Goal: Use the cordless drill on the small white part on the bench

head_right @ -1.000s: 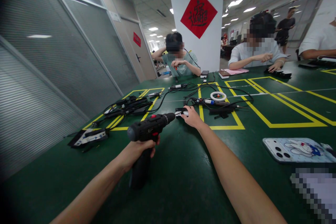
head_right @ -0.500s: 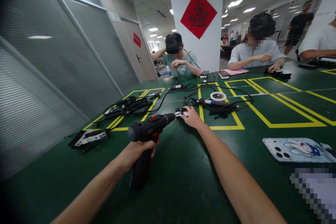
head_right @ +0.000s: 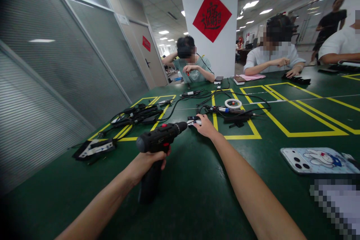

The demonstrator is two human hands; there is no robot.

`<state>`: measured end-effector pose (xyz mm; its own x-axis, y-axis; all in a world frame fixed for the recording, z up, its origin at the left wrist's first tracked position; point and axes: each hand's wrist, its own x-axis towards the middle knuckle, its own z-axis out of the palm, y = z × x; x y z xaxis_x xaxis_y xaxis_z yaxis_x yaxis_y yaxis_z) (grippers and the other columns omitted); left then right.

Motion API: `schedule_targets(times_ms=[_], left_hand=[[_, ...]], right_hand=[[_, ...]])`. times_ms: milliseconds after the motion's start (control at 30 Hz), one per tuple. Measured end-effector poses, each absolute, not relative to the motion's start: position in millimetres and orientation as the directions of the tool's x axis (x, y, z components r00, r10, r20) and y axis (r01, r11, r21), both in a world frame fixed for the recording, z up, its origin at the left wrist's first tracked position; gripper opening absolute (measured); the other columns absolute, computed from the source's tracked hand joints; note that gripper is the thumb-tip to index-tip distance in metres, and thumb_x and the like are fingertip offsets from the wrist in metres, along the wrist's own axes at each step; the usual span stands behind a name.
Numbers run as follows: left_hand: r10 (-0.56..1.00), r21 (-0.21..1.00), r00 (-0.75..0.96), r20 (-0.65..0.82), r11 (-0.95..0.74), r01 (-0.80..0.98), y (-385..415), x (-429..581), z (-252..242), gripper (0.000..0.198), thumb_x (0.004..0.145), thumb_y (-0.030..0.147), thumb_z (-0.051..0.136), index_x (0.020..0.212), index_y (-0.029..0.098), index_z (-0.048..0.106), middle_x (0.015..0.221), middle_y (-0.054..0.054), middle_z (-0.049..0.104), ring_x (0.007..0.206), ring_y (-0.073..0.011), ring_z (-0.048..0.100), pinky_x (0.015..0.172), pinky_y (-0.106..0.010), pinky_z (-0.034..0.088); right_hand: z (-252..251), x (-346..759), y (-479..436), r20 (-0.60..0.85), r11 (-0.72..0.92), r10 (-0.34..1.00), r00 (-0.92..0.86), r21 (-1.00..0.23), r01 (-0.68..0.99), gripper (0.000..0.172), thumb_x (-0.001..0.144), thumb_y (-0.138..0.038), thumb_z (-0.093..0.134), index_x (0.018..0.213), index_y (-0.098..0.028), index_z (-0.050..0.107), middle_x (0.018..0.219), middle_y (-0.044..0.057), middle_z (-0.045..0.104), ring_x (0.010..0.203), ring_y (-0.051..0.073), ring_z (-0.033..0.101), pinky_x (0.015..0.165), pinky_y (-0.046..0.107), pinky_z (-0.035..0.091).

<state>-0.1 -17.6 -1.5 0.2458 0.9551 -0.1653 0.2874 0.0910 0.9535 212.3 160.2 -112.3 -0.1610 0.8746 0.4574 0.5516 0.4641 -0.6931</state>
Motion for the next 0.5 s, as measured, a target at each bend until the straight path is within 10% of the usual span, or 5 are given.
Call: schedule_targets(times_ms=[500], left_hand=[[0.954,0.949,0.233,-0.188,0.115,0.292,-18.1,0.4,-0.1,0.013,0.072,0.022,0.051,0.082,0.015,0.055,0.066,0.001,0.054,0.052,-0.0101,0.049,0.056,-0.024,0.037]], right_hand=[[-113.5,212.8,161.5,0.456,0.466,0.874,-0.169,-0.686,0.559,0.043,0.076,-0.034,0.055,0.117,-0.024,0.045,0.109,0.006,0.044,0.095,0.017,0.052,0.089,0.032,0.039]])
